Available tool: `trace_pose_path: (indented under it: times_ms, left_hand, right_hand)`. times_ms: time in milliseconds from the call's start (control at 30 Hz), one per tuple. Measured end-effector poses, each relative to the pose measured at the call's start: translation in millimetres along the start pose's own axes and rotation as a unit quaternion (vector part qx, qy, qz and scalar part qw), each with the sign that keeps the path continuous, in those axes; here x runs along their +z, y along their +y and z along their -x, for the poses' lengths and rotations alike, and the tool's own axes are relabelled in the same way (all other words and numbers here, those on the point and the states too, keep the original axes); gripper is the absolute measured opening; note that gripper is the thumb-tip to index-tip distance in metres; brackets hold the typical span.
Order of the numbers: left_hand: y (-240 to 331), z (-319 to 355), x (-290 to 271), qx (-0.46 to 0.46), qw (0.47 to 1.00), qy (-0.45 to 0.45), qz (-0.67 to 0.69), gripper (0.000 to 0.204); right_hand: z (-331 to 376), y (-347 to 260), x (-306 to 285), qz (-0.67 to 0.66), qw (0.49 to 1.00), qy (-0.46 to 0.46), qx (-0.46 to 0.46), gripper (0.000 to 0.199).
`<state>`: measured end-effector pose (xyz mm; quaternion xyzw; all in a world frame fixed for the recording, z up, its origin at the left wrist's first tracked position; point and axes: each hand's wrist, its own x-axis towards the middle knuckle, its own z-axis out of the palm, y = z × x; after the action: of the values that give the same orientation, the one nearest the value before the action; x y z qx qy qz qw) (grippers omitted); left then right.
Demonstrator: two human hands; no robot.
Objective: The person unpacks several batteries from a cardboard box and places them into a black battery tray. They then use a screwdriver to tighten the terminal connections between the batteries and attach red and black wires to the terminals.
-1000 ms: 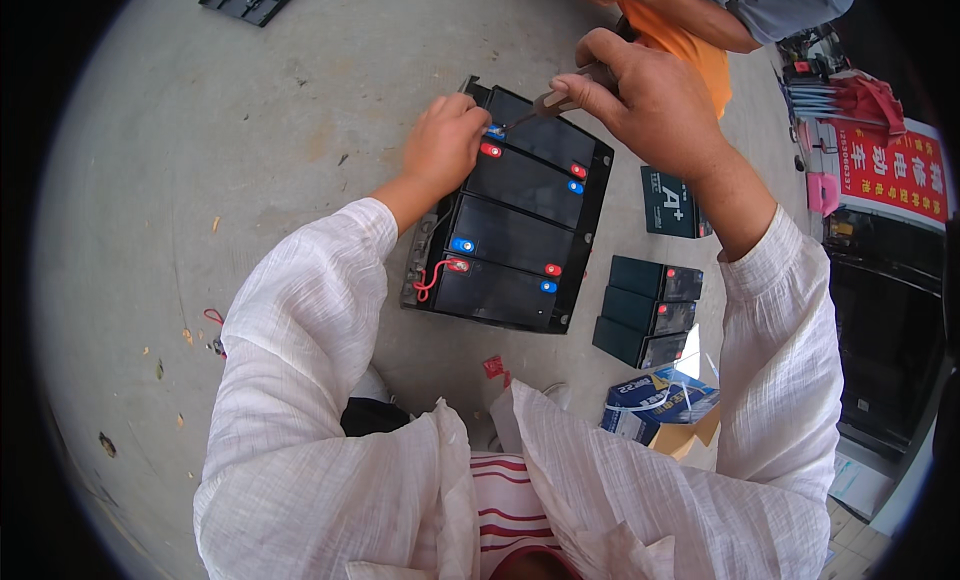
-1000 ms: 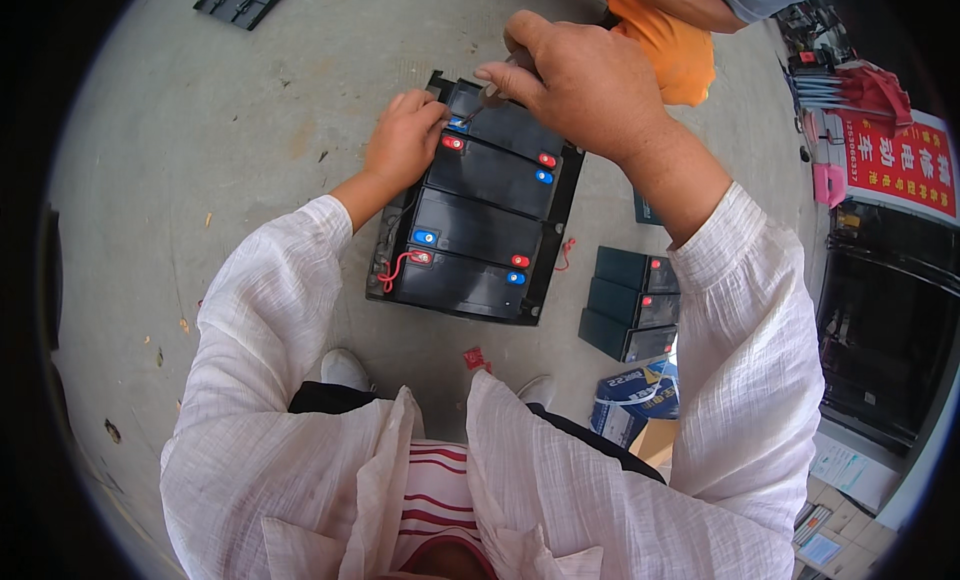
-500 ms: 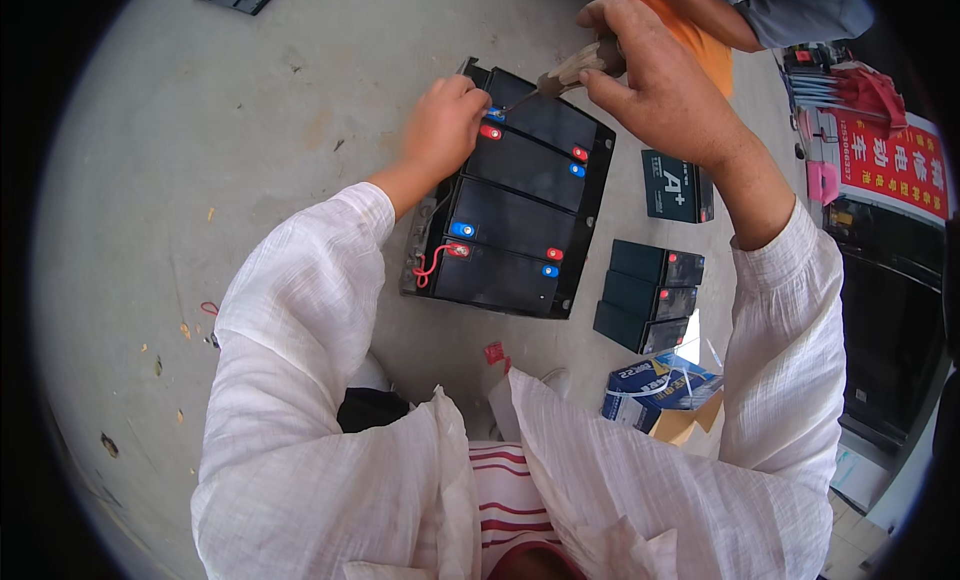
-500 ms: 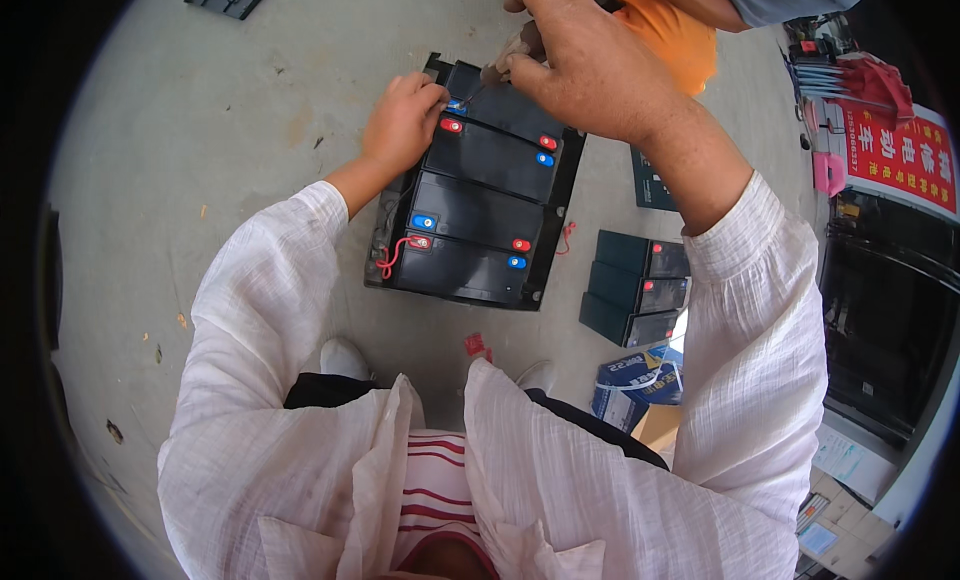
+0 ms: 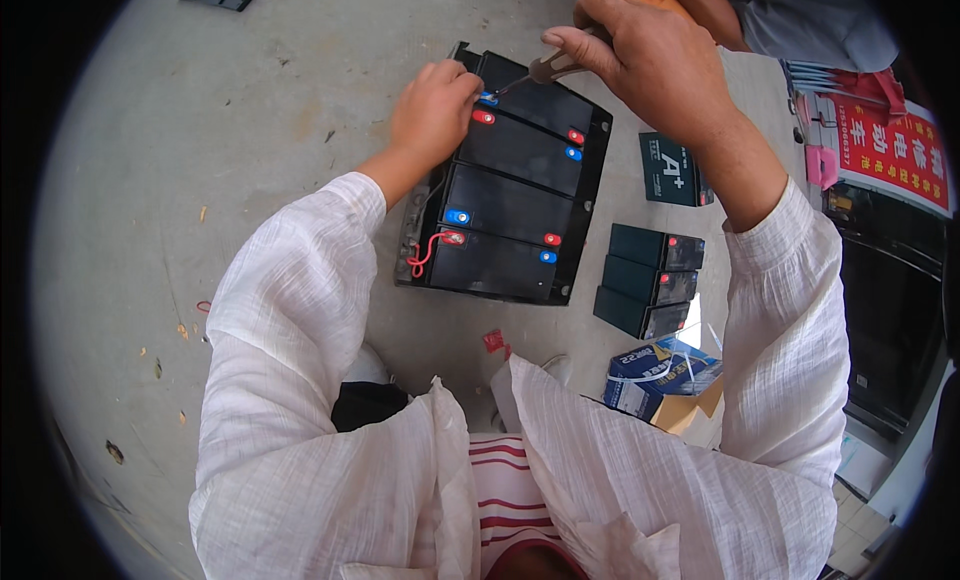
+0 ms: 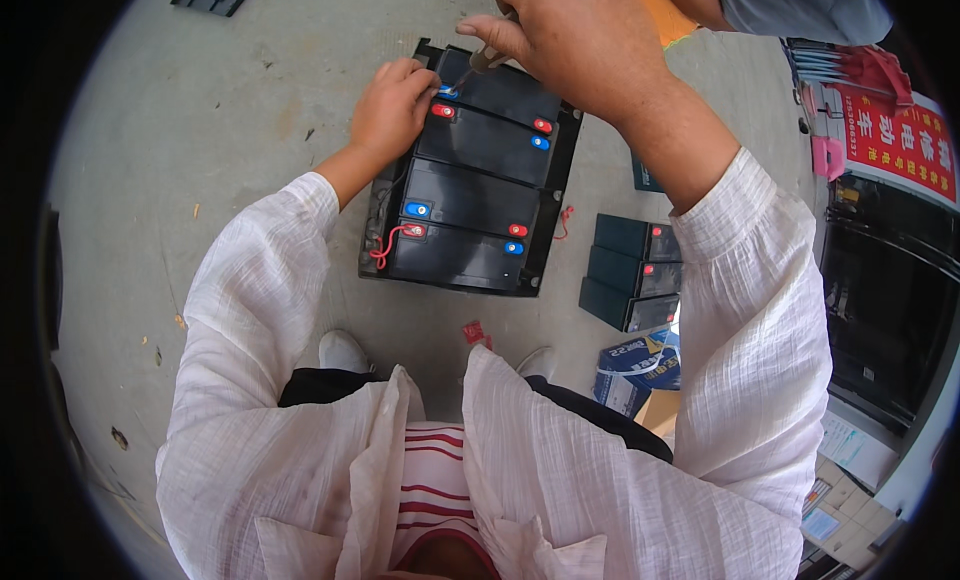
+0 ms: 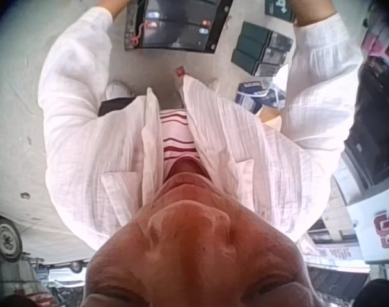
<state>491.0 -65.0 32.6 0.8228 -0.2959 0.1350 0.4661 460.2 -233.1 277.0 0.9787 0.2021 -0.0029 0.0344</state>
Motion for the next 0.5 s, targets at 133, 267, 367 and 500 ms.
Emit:
trace_pose_path:
  times_ms: [133,267,367,500]
  left_hand:
    - [-2,1,-3,0.0,1.0,-0.001,-0.009,0.009]
    - [-1,1,-2,-0.001,1.0,-0.003,-0.011,0.008]
    - [-1,0,-1,0.004,1.0,0.0,-0.011,0.008]
    - [-1,0,-1,0.0,1.0,0.001,-0.014,0.007]
  right_hand:
    - [1,-2,-1,-0.175,0.984,-0.012,0.03,0.026]
    - [2,-1,-2,-0.117,0.993,0.017,-0.013,0.028]
    - [-8,2,-3,0.051,0.993,-0.046,0.091,0.03]
    - [-8,12,5,-0.119,0.984,0.115,-0.069,0.036]
